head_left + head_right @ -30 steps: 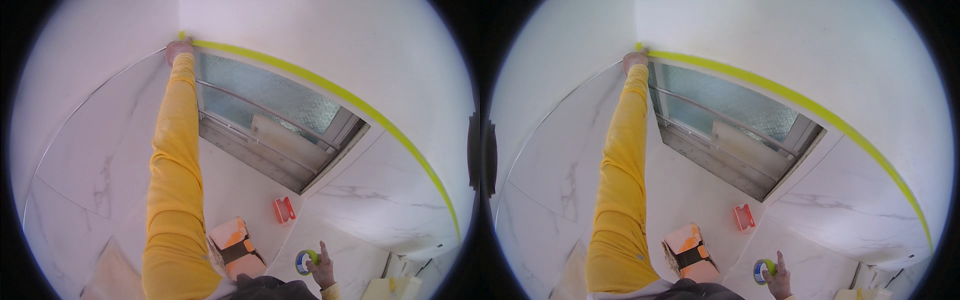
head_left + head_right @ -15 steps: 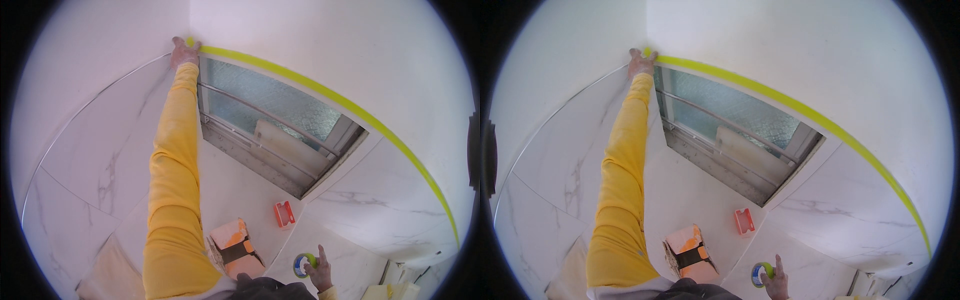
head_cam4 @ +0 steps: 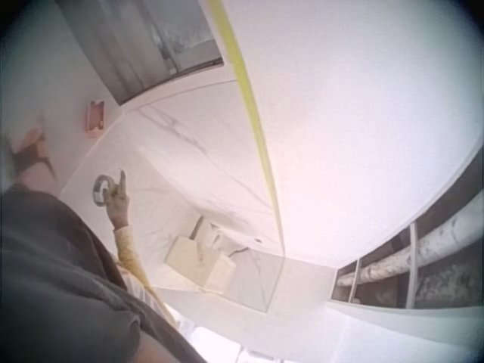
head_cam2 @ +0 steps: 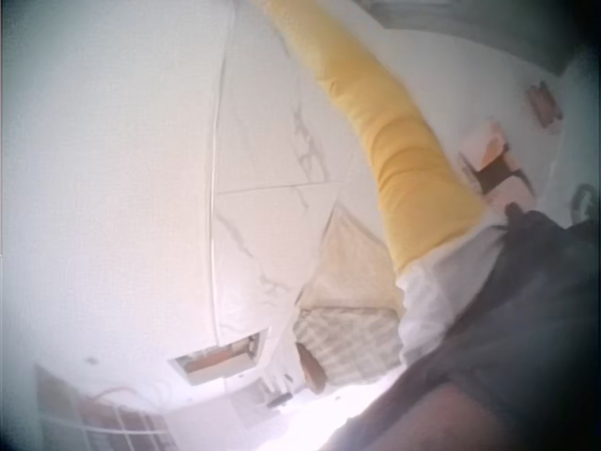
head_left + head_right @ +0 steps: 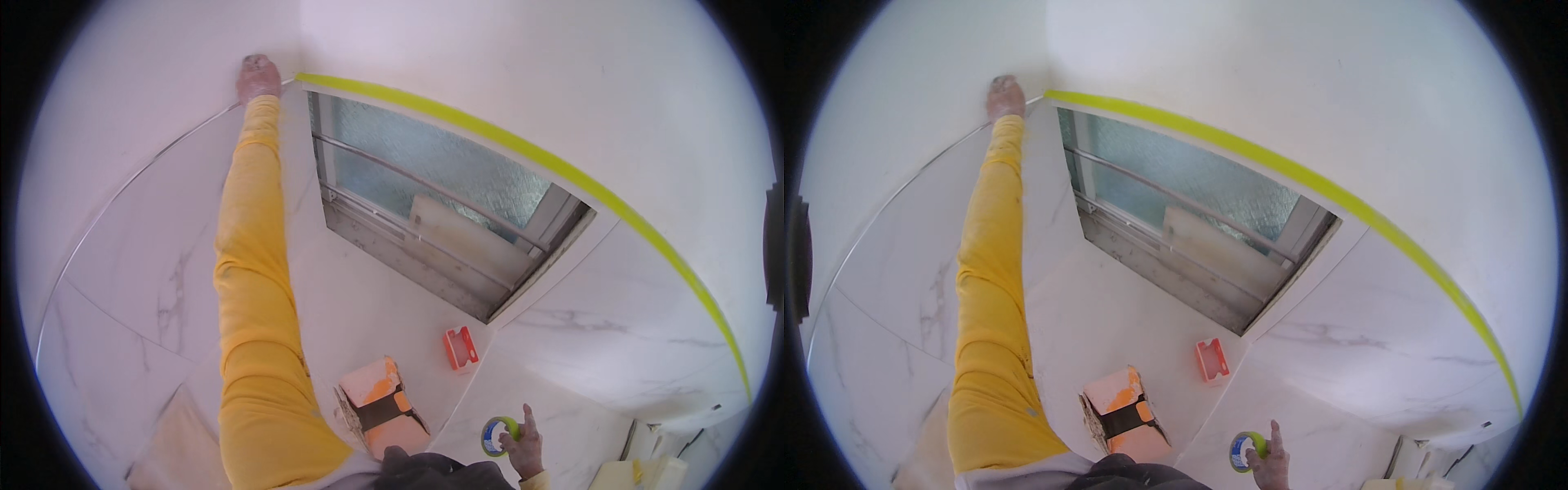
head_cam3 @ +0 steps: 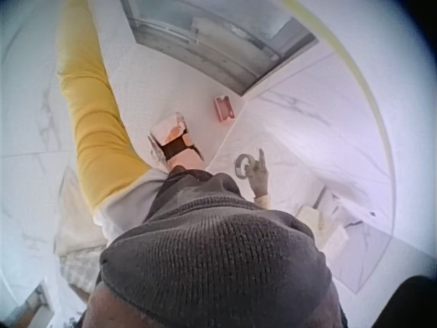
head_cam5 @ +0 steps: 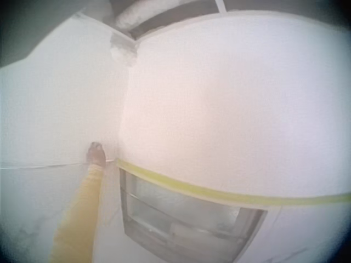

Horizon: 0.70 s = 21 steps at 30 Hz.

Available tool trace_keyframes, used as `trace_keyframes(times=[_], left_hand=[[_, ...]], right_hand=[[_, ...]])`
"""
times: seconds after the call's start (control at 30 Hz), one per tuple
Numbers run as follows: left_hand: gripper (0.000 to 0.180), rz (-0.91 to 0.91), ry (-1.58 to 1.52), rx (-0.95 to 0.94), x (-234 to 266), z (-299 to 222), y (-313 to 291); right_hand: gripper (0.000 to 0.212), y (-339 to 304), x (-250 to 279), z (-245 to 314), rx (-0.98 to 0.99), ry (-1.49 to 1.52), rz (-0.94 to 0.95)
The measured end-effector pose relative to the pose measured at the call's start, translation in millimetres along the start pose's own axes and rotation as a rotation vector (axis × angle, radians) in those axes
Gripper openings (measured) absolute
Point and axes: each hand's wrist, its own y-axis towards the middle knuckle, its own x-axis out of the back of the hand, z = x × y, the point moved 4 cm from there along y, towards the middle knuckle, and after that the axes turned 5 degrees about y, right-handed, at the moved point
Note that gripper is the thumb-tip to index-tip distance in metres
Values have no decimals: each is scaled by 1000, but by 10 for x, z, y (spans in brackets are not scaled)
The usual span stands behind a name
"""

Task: The person applies a strip of yellow masking tape along the upper edge of a white tiled wall, smoothing it with their hands and adjusting position around a window frame. They continue taping along the wall-ceiling junction, pressing the tape firmly to ensure adhesion.

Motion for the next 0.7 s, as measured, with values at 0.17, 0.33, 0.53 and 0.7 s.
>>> trace_keyframes(times=[0.17,0.33,0.53,0.7], left_hand=[[39,184,28,-57,253,-360,-261],[41,405,379,-281,89,-543,-476],[45,620,706,-362,-1,-754,-404],[59,682,805,-420,-45,-865,-495]], right_hand=[[85,-107,68,-148,1,-50,-27],[85,-97,-16,-77,41,-102,-19],[84,-73,-40,-2,44,-107,-14],[83,-143,38,-79,-2,-87,-19]])
